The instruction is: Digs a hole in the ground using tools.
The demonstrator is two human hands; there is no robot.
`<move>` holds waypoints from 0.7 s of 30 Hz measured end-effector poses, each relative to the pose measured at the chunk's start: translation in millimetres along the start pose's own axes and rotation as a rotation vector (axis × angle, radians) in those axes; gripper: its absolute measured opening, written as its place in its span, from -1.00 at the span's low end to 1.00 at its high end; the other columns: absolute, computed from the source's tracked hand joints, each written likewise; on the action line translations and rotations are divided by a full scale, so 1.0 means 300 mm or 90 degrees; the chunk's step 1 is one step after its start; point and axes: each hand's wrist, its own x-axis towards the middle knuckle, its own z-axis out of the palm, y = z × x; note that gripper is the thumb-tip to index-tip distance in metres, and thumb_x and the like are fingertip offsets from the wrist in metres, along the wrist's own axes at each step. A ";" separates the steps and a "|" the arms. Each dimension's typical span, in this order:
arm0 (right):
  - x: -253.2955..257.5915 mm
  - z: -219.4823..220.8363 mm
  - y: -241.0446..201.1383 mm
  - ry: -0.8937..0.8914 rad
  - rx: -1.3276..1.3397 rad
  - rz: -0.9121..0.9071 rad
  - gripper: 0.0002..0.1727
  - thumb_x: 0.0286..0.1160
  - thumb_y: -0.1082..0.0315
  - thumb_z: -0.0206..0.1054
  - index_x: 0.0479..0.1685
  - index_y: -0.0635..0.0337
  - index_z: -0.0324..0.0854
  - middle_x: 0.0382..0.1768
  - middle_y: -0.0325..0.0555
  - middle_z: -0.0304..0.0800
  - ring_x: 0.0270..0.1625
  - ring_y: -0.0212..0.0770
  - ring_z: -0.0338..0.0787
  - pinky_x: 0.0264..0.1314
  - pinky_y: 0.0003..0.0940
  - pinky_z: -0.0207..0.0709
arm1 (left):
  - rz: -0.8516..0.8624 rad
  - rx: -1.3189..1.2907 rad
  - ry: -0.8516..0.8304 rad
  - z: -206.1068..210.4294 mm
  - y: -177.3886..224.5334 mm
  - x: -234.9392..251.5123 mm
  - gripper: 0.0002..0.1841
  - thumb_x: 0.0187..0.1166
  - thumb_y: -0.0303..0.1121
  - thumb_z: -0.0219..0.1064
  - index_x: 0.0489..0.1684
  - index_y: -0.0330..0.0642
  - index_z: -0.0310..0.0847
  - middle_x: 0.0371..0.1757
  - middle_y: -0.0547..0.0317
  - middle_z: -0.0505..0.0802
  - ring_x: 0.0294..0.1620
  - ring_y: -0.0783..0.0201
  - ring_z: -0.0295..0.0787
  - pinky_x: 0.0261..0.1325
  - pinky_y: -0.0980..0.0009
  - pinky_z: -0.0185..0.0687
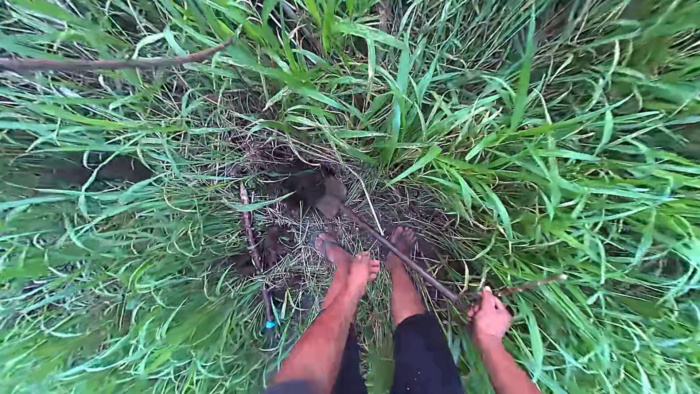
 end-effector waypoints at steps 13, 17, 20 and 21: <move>-0.428 0.008 -0.221 -0.043 0.097 -0.218 -0.73 0.61 0.21 0.31 -0.31 0.23 0.74 -0.71 -0.25 0.54 -0.77 -0.32 0.46 -0.70 -0.24 0.49 | 0.013 -0.448 0.108 0.085 0.222 0.177 -0.78 0.82 -0.30 0.16 0.15 -0.28 0.36 -0.47 0.09 0.58 -0.64 0.26 0.56 -0.55 0.36 0.65; -0.348 -0.184 -0.350 -0.053 0.006 -0.384 -0.74 0.56 0.26 0.29 -0.34 0.26 0.76 -0.60 -0.25 0.67 -0.67 -0.39 0.53 -0.60 -0.31 0.51 | 0.040 -0.558 0.098 0.172 0.261 0.007 -0.79 0.81 -0.32 0.16 0.10 -0.32 0.36 -0.50 0.06 0.61 -0.64 0.22 0.61 -0.51 0.30 0.70; -0.393 -0.301 -0.489 -0.112 0.000 -0.466 -0.78 0.52 0.29 0.29 -0.35 0.23 0.75 -0.61 -0.31 0.66 -0.71 -0.44 0.49 -0.66 -0.38 0.48 | 0.077 -0.666 0.094 0.127 0.296 -0.178 -0.80 0.78 -0.39 0.18 0.14 -0.31 0.33 -0.47 0.05 0.62 -0.60 0.19 0.63 -0.45 0.26 0.74; -0.441 -0.327 -0.533 -0.139 -0.013 -0.507 -0.78 0.51 0.30 0.29 -0.36 0.24 0.75 -0.59 -0.30 0.69 -0.68 -0.45 0.53 -0.62 -0.39 0.52 | 0.090 -0.703 0.109 0.084 0.298 -0.243 -0.82 0.75 -0.42 0.19 0.10 -0.32 0.35 -0.49 0.04 0.62 -0.62 0.19 0.64 -0.48 0.26 0.74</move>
